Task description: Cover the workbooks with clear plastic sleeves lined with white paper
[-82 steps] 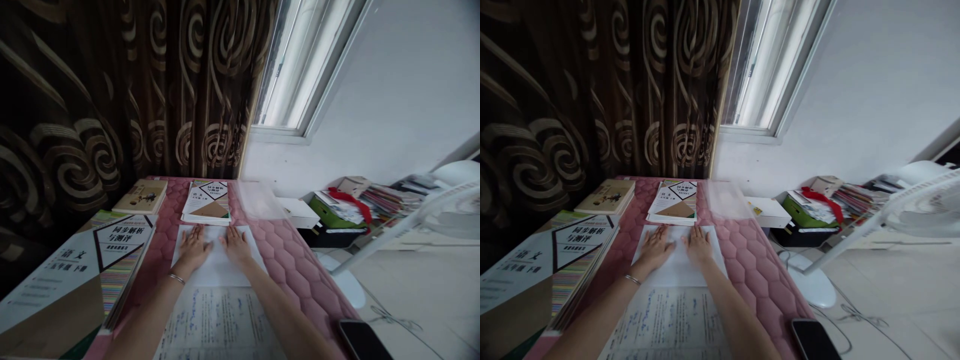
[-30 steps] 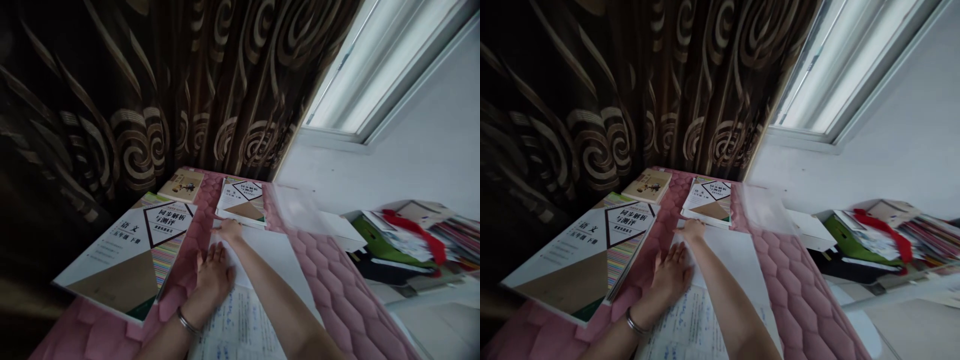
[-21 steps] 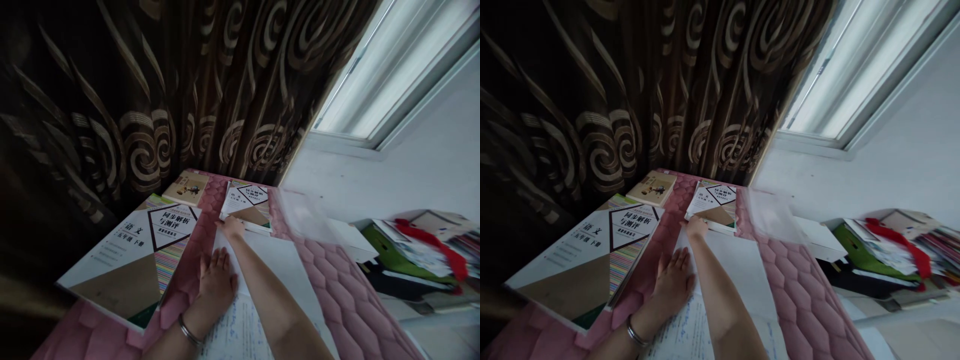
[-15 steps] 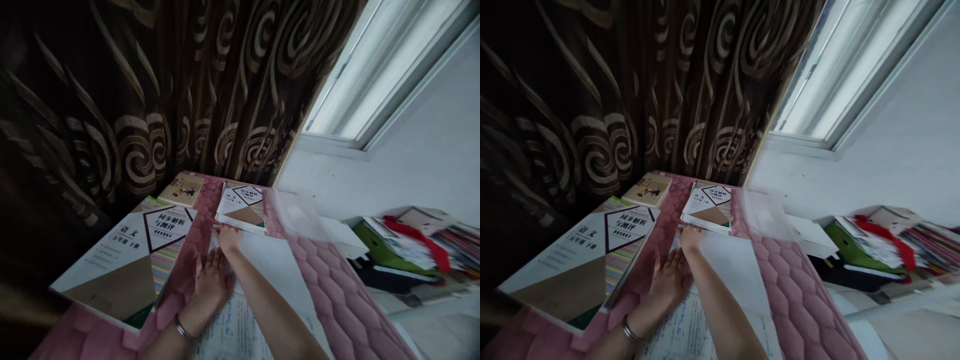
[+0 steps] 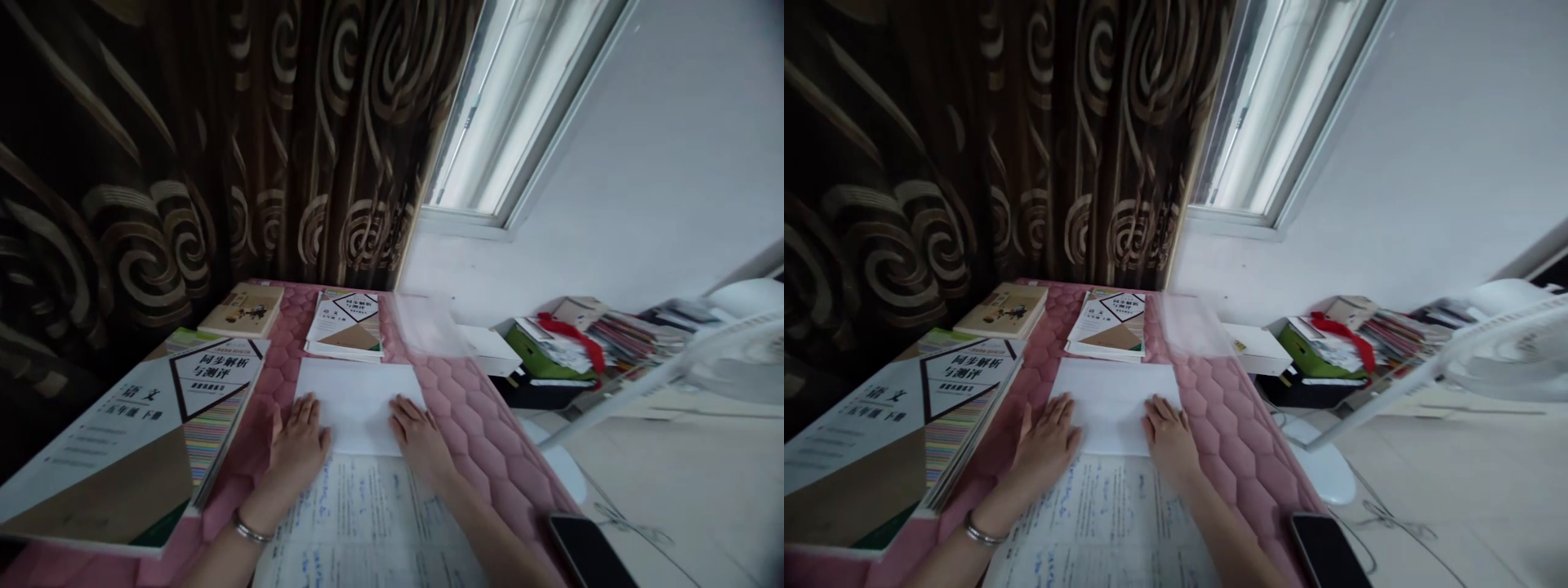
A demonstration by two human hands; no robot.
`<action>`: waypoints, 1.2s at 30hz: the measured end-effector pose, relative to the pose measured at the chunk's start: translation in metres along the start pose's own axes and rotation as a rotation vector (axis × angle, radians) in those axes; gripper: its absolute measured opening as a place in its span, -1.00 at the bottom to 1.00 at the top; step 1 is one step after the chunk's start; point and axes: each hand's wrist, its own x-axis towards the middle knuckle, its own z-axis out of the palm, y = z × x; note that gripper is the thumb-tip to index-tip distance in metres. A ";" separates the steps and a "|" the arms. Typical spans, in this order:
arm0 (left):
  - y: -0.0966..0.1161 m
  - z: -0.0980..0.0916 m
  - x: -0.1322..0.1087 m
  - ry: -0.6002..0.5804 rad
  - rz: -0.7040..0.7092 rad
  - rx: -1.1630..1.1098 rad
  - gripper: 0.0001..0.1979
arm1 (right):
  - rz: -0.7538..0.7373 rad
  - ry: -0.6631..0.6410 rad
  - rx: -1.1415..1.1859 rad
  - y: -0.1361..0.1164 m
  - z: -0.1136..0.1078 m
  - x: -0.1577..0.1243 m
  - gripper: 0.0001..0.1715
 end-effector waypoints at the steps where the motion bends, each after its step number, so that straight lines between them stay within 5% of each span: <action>1: 0.001 -0.002 0.000 -0.008 0.001 0.011 -0.47 | 0.003 -0.025 -0.013 0.003 -0.002 -0.004 -0.46; 9: 0.008 -0.014 0.007 -0.032 0.020 0.049 -0.52 | 0.018 0.001 -0.075 -0.037 -0.022 0.015 -0.49; 14: 0.003 -0.010 0.001 0.014 0.020 -0.008 -0.50 | -0.347 -0.065 0.134 -0.091 -0.009 0.052 -0.47; 18: 0.002 -0.006 -0.003 -0.010 0.003 -0.059 -0.48 | -0.441 -0.183 0.102 -0.119 0.003 0.078 -0.44; 28: 0.001 -0.001 -0.001 -0.014 -0.015 -0.120 -0.45 | -0.302 -0.090 0.007 -0.136 0.022 0.135 -0.39; 36: -0.001 -0.009 -0.004 -0.034 -0.008 -0.138 -0.51 | -0.325 -0.063 0.064 -0.139 0.035 0.122 -0.38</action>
